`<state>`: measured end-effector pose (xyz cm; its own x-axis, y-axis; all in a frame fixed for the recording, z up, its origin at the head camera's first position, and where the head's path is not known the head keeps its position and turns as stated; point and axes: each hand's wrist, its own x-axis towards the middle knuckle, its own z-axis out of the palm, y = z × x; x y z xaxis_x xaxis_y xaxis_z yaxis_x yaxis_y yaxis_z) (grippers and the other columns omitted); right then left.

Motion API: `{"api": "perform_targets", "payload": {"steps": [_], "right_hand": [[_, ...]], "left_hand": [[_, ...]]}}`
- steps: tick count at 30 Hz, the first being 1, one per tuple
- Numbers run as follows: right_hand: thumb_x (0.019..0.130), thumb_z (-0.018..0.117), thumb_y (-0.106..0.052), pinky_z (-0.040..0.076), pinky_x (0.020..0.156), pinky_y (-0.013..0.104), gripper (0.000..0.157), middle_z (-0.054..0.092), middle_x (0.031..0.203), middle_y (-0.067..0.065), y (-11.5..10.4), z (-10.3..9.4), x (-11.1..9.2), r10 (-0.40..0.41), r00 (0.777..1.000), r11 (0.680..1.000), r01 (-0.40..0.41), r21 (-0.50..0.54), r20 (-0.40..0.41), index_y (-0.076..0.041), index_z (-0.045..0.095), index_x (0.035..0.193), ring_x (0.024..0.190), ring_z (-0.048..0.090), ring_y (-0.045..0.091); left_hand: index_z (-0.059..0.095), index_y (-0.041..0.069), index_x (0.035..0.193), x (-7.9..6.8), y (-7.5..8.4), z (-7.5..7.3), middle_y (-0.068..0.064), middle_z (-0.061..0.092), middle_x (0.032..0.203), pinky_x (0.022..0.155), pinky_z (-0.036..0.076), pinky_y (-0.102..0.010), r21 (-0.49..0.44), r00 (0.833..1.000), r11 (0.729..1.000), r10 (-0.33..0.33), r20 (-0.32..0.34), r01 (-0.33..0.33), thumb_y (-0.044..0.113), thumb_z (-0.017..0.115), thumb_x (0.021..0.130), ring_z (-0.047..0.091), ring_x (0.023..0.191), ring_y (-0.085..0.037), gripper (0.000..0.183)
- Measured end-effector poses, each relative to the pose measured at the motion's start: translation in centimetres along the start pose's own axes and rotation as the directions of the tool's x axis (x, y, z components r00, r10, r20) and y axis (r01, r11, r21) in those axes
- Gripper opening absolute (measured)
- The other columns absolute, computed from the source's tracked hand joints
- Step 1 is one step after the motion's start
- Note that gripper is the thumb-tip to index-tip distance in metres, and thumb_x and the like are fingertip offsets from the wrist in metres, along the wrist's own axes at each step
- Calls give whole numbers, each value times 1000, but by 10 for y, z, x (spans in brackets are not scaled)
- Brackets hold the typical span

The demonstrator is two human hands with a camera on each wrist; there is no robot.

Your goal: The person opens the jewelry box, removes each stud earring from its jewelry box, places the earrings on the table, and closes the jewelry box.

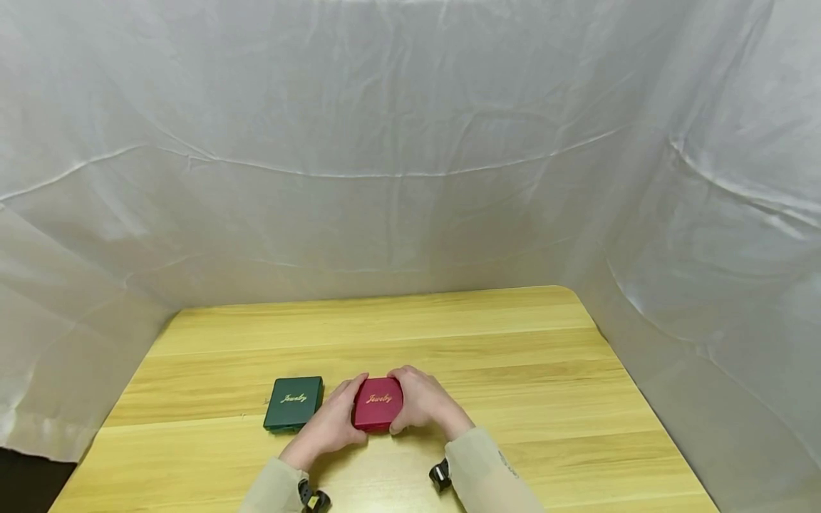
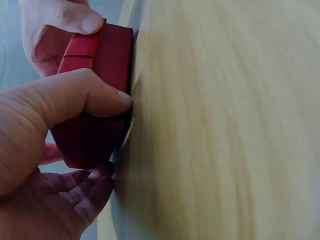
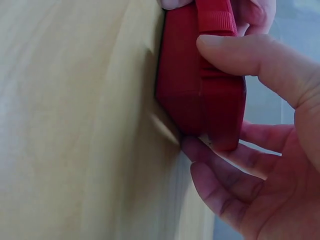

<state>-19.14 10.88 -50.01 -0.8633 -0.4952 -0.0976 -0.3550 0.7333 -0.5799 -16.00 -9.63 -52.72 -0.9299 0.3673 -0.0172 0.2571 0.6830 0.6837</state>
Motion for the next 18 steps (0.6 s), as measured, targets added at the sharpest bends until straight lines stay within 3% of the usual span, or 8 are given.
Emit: {"api": "perform_targets", "payload": {"steps": [18], "right_hand": [[50,97,-20,49,90,44,88,59,116,3,-3,4,-4,-38,998,998,36,-51,-42,-5,56,127,99,58,20]], "left_hand": [[32,0,150,2,0,-4,-19,49,133,93,48,-48,21,1000,1000,8,19,-9,6,89,56,52,112,-31,109]]}}
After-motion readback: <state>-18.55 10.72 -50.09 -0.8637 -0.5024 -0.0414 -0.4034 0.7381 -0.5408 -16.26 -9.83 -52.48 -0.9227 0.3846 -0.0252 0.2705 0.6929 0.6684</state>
